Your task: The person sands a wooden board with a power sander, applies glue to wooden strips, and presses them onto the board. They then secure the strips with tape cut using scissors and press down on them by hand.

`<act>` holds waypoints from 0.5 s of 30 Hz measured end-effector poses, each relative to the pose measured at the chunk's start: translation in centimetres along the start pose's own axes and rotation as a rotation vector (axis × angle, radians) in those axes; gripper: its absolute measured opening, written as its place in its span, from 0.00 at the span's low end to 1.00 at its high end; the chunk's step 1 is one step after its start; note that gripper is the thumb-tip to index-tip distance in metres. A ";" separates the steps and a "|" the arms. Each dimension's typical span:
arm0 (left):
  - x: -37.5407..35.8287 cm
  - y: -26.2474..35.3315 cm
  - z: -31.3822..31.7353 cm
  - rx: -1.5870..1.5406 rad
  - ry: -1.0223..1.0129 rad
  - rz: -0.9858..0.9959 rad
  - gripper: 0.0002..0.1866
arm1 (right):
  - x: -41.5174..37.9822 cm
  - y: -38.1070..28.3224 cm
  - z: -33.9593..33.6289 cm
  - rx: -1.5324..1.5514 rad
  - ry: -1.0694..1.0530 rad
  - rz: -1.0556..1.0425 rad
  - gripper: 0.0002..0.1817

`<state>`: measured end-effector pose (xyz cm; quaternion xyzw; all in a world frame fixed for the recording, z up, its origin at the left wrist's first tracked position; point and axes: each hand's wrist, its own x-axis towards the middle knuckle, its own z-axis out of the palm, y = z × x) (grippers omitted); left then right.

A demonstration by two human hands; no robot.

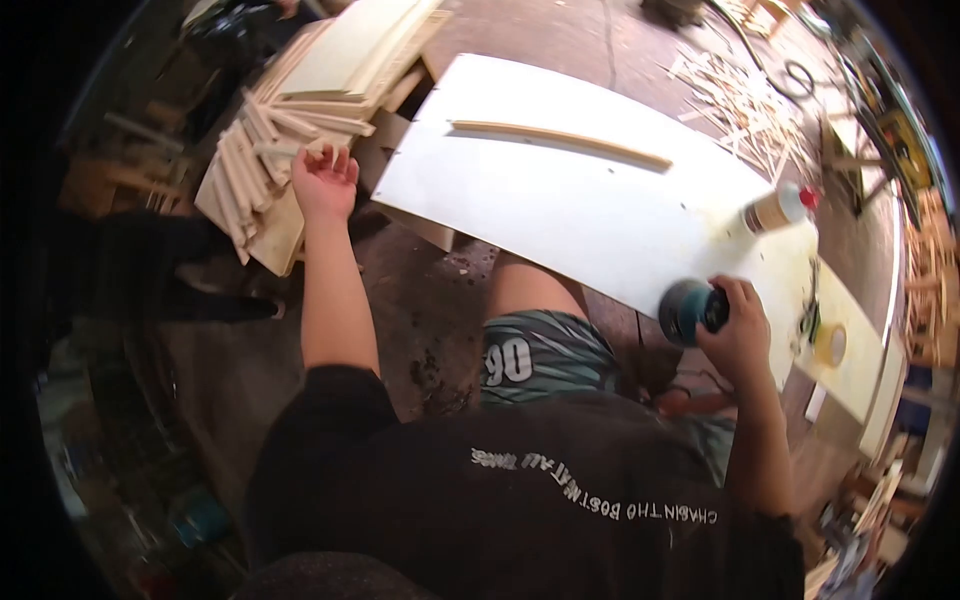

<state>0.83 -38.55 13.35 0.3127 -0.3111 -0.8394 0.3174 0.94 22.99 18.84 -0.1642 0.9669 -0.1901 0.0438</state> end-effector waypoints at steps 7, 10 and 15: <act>-18.0 -18.6 4.9 0.397 -0.394 -0.370 0.19 | -0.4 0.9 -0.2 0.026 0.006 -0.022 0.29; -23.5 -23.1 8.5 0.629 -0.586 -0.728 0.26 | -0.6 1.1 -0.4 0.017 -0.006 -0.020 0.30; -23.4 -25.4 11.1 1.360 -0.942 -0.337 0.33 | -1.0 2.0 -0.2 0.023 -0.004 -0.035 0.32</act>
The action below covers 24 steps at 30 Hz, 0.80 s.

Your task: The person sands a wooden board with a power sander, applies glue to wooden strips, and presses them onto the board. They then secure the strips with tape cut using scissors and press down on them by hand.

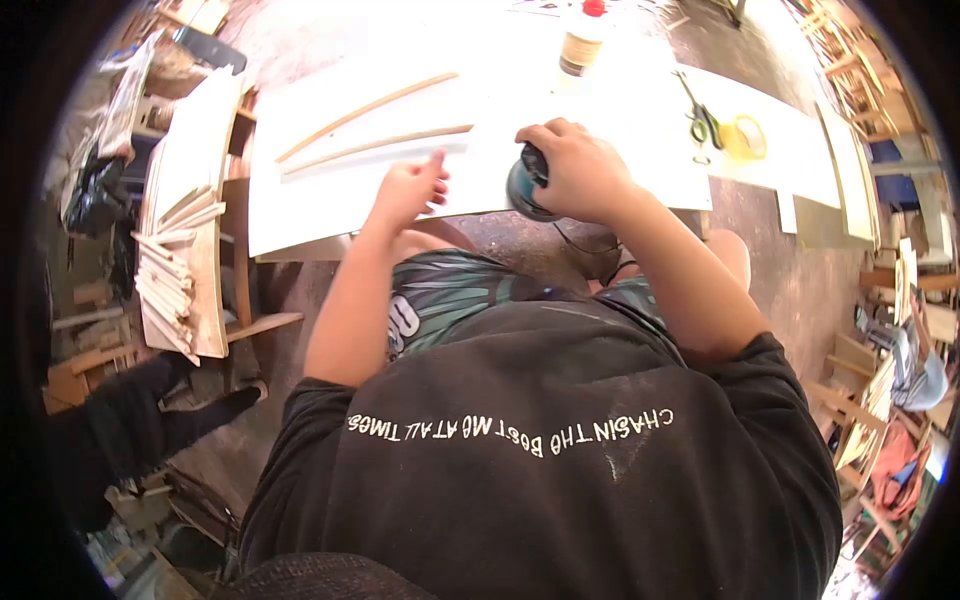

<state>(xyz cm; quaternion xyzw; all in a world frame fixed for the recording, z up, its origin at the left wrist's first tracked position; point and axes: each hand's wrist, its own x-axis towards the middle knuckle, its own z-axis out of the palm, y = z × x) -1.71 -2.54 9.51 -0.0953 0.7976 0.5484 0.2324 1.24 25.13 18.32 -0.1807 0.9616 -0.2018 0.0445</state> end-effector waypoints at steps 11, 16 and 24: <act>11.3 -3.1 -8.7 1.039 0.389 0.501 0.25 | -0.4 0.5 -0.4 0.004 -0.100 0.052 0.35; 8.8 -3.2 -5.3 0.836 0.337 0.363 0.21 | -1.0 0.5 -1.2 0.071 -0.083 0.128 0.34; 2.7 -5.1 3.3 0.764 0.404 0.802 0.13 | -2.7 7.2 -4.7 0.058 0.157 0.203 0.32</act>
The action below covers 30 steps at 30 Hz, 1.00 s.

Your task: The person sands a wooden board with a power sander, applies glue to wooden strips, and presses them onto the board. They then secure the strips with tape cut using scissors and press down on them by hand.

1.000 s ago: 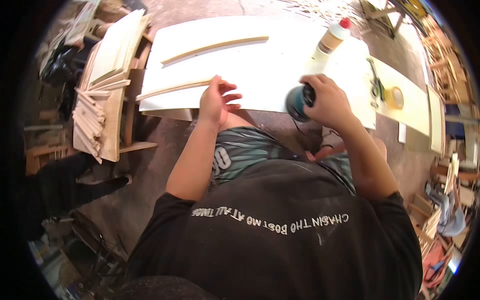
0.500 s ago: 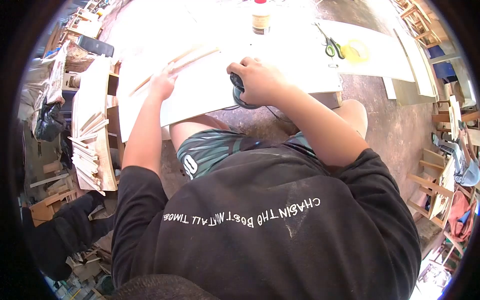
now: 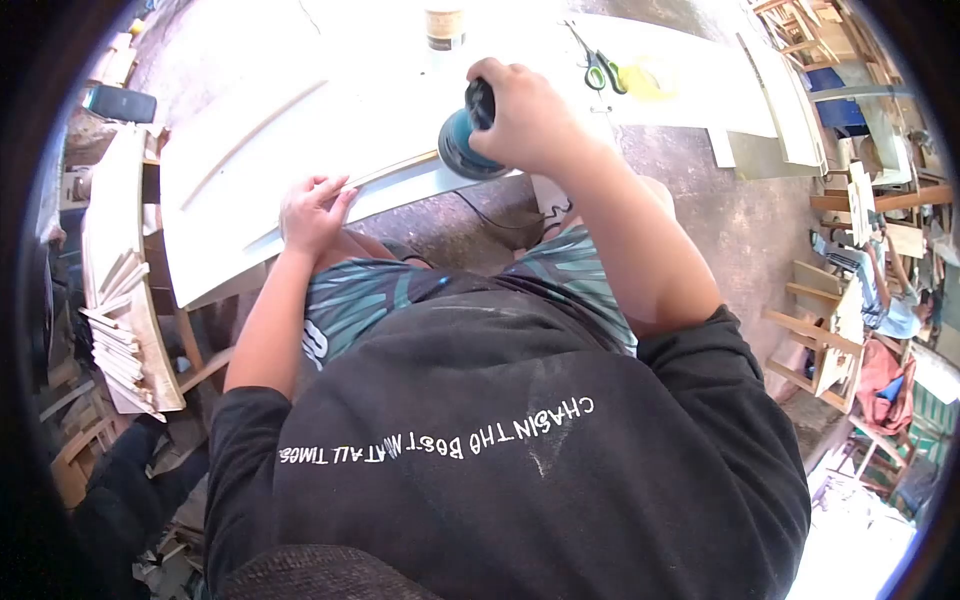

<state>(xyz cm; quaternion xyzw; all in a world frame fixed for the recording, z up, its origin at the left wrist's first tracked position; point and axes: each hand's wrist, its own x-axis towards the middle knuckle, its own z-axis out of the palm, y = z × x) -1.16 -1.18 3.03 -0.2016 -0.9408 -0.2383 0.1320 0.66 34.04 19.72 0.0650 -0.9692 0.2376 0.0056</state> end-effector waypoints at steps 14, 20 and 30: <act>0.3 1.9 -0.5 -0.059 -0.161 -0.195 0.21 | 5.2 -1.3 1.8 -0.144 -0.263 -0.176 0.32; 0.0 1.7 0.4 -0.041 -0.099 -0.177 0.20 | 3.7 -6.5 3.9 -0.157 -0.283 -0.258 0.33; -0.3 1.5 0.5 -0.067 -0.079 -0.164 0.18 | 2.5 2.7 -0.9 -0.280 -0.207 -0.085 0.30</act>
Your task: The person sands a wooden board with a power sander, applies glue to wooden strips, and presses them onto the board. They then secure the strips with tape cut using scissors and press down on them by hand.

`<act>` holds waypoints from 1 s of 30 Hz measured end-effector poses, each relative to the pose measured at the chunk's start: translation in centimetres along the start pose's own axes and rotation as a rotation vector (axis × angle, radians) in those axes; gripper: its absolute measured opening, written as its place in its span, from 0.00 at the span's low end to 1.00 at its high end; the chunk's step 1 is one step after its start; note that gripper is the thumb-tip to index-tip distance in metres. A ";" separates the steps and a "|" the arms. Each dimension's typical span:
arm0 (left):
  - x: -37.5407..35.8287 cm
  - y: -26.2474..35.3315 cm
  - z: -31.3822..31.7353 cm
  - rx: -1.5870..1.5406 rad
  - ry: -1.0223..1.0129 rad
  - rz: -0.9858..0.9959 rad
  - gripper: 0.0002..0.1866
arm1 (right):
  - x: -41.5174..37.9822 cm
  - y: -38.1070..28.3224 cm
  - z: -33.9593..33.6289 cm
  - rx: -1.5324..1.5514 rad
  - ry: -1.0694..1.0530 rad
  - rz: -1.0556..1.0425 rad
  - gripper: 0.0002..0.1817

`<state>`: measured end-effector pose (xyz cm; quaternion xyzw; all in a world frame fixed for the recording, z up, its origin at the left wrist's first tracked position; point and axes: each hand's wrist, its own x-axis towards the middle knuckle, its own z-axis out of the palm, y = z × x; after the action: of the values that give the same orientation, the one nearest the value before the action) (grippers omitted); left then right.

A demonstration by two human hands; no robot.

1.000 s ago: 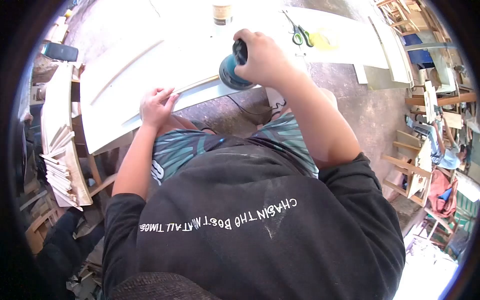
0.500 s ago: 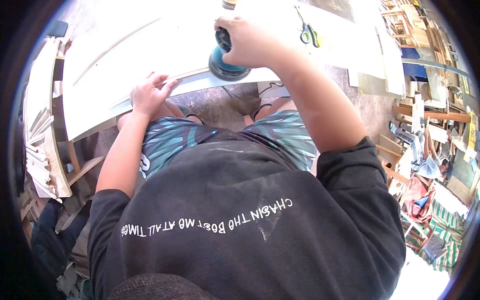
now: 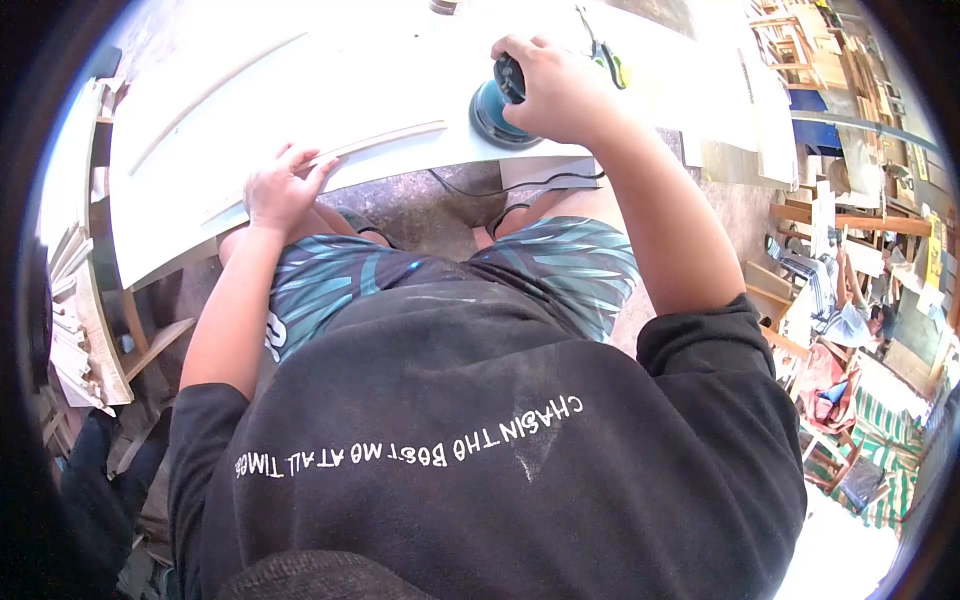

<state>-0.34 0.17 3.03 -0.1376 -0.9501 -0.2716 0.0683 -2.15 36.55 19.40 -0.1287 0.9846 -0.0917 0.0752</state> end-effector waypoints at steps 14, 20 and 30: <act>-0.1 0.5 0.0 0.059 -0.001 -0.003 0.18 | 3.1 -9.2 3.4 0.140 0.017 -0.162 0.32; 0.1 0.0 0.3 0.088 0.046 0.056 0.17 | 2.1 -3.3 1.7 0.196 -0.056 -0.010 0.33; -0.1 0.2 -0.4 0.073 -0.031 0.079 0.14 | -3.0 2.7 -1.9 0.006 0.127 0.106 0.33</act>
<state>-0.19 0.13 3.47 -0.1765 -0.9541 -0.2317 0.0690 -0.23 40.27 21.09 -0.0702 0.9925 -0.0984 0.0177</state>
